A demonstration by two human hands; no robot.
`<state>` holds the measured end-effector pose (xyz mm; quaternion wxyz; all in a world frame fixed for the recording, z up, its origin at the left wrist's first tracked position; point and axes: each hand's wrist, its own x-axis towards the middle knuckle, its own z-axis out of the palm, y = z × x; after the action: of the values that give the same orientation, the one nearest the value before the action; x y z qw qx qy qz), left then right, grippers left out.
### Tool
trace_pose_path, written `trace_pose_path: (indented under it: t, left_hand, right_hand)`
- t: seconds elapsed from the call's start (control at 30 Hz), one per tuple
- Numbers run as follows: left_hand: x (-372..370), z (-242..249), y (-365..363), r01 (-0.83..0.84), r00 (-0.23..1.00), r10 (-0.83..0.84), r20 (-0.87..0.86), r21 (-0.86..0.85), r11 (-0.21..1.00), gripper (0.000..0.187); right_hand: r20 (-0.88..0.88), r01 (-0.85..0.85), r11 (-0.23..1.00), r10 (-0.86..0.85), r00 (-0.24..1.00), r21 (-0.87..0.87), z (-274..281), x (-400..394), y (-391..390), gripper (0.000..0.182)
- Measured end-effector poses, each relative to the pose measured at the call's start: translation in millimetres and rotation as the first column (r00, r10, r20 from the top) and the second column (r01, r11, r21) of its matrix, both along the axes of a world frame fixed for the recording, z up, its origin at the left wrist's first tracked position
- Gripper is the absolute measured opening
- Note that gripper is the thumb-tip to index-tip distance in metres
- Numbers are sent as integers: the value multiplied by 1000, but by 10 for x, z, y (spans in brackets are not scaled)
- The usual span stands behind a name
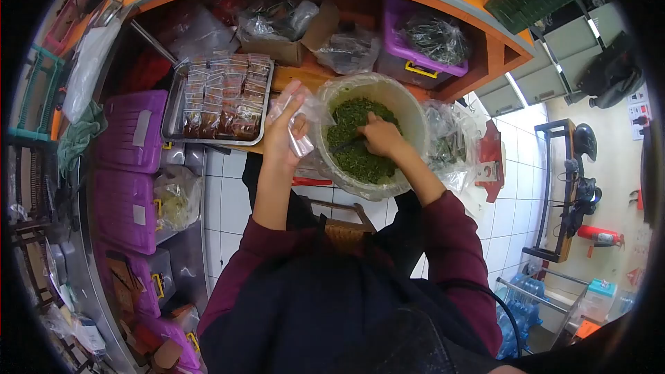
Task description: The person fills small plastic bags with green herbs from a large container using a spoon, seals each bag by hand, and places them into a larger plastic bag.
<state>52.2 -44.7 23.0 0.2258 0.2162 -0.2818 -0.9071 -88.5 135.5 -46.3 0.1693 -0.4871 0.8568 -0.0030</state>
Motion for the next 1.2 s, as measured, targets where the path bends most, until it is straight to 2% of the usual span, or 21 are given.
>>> trace_pose_path:
  t: [0.03, 0.07, 0.27, 0.37, 0.4, 0.47, 0.57, 0.6, 0.67, 0.77, 0.8, 0.9, 1.0, 1.1, 1.13, 1.2]
  left_hand:
    - [15, -91, -64, 43, 998, -38, -40, 147, 988, 35]
    - [34, -255, -170, 103, 993, -88, -81, 200, 974, 34]
    - [153, -385, -372, -108, 994, 99, 48, 226, 968, 32]
    - [176, -464, -458, -158, 987, 146, 70, 216, 964, 27]
    - [180, -459, -471, -171, 984, 158, 76, 209, 963, 24]
    - [215, -425, -465, -224, 972, 213, 102, 117, 968, 29]
    - [180, -200, -348, -321, 936, 330, 119, -91, 943, 32]
    - [164, -155, -311, -353, 920, 374, 115, -171, 920, 32]
    - [180, -217, -302, -316, 909, 380, 171, -312, 896, 33]
    - [210, -193, -241, -249, 902, 382, 201, -481, 840, 35]
    - [224, -161, -217, -227, 901, 384, 203, -532, 816, 35]
    - [259, -78, -161, -190, 882, 414, 225, -635, 749, 34]
    - [295, -91, -134, -154, 895, 389, 219, -667, 729, 34]
    - [338, -85, -129, -133, 905, 372, 209, -689, 712, 32]
    - [346, -127, -155, -155, 902, 396, 170, -730, 666, 32]
    - [357, -194, -196, -192, 896, 434, 93, -799, 569, 31]
  right_hand:
    - [-7, -37, 999, 37, 999, 12, -52, -1, -10, 33]
    - [-13, -72, 997, 73, 997, 24, -102, -15, -11, 34]
    - [30, -195, 979, 193, 981, 54, -165, -225, 162, 40]
    - [103, -260, 962, 252, 962, 78, 0, -296, 177, 36]
    - [80, -213, 977, 215, 973, -31, 3, -333, 201, 32]
    - [48, -117, 960, 133, 990, -254, 11, -405, 238, 24]
    - [323, 259, 833, -103, 941, -489, 155, -414, 195, 17]
    - [494, 376, 784, -104, 863, -493, 132, -381, 174, 16]
    - [778, 599, 676, -61, 626, -429, 43, -241, 84, 16]
    - [761, 490, 789, -44, 647, -370, -114, -84, -22, 16]
    - [719, 439, 805, -21, 695, -400, -33, -33, -49, 15]
    - [516, 379, 642, 30, 856, -666, -34, -2, -132, 13]
    - [621, 473, 679, -31, 783, -562, -47, 182, -156, 13]
    - [443, 106, 818, 193, 876, -565, -14, 333, -89, 13]
    - [446, 128, 819, 168, 879, -560, 53, 331, -45, 14]
    - [749, 425, 807, 32, 661, -410, 177, 315, 33, 16]
